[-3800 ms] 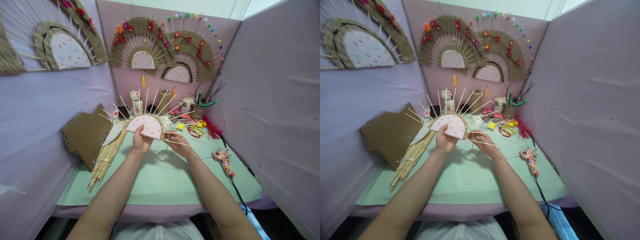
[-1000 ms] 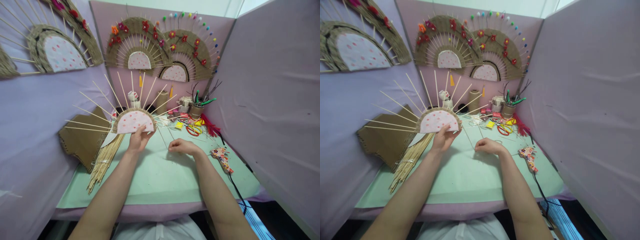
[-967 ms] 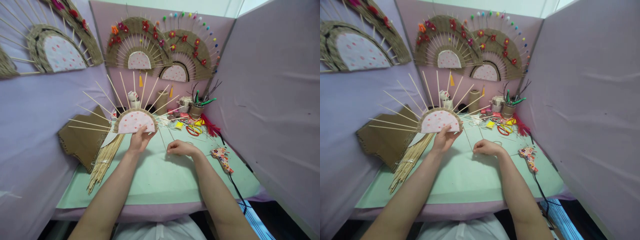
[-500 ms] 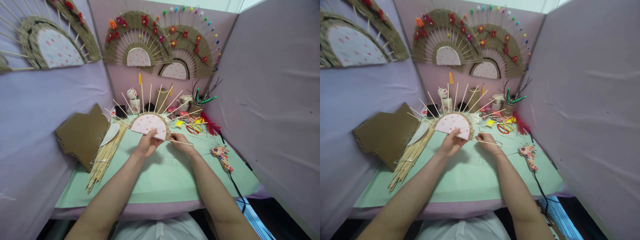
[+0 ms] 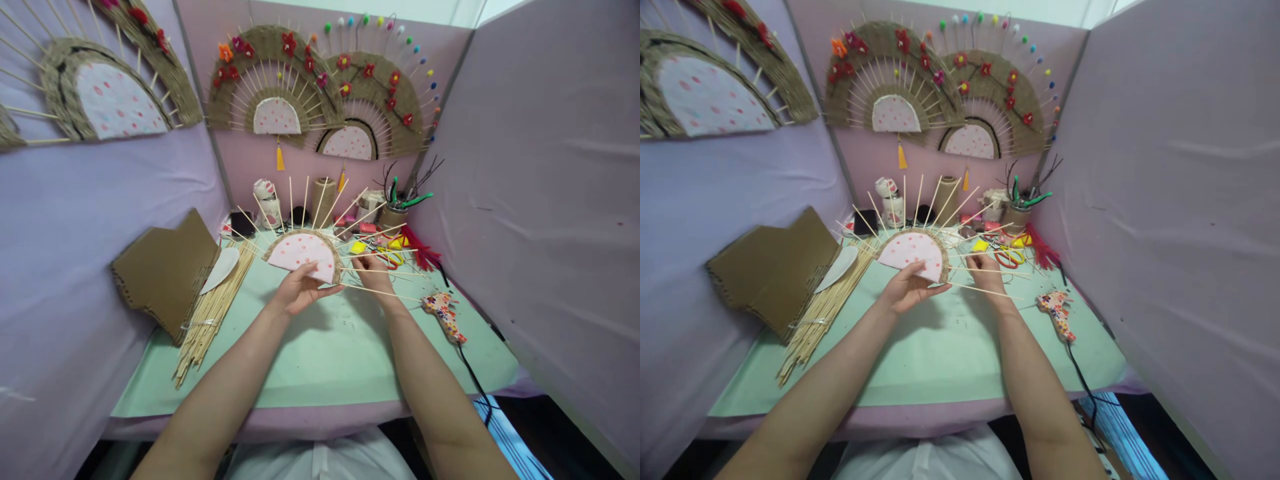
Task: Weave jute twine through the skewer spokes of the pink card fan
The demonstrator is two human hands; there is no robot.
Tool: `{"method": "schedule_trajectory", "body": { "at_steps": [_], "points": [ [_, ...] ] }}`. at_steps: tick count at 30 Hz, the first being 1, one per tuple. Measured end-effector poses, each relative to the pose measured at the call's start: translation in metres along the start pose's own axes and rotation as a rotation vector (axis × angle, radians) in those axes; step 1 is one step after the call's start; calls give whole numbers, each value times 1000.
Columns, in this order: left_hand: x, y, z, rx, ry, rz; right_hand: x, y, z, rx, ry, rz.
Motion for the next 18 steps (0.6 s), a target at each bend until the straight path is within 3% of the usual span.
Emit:
{"method": "schedule_trajectory", "body": {
  "at_steps": [6,14,18],
  "points": [
    [12,-2,-9,58,11,45,0,-5,-10,-45,-74,-34],
    [31,-7,-27,158,15,111,17,0,-19,-302,-530,366],
    [37,-8,-31,170,25,144,13,3,-24,-382,-684,397]
  ]
}}
Point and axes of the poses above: each hand's wrist, its own y-axis away from the middle knuckle, its own z-axis out of the palm, x = y × z, the point moved 8 cm from there along -y, towards the middle knuckle, and after that the axes turned 6 degrees about z, right-handed, at the moved point
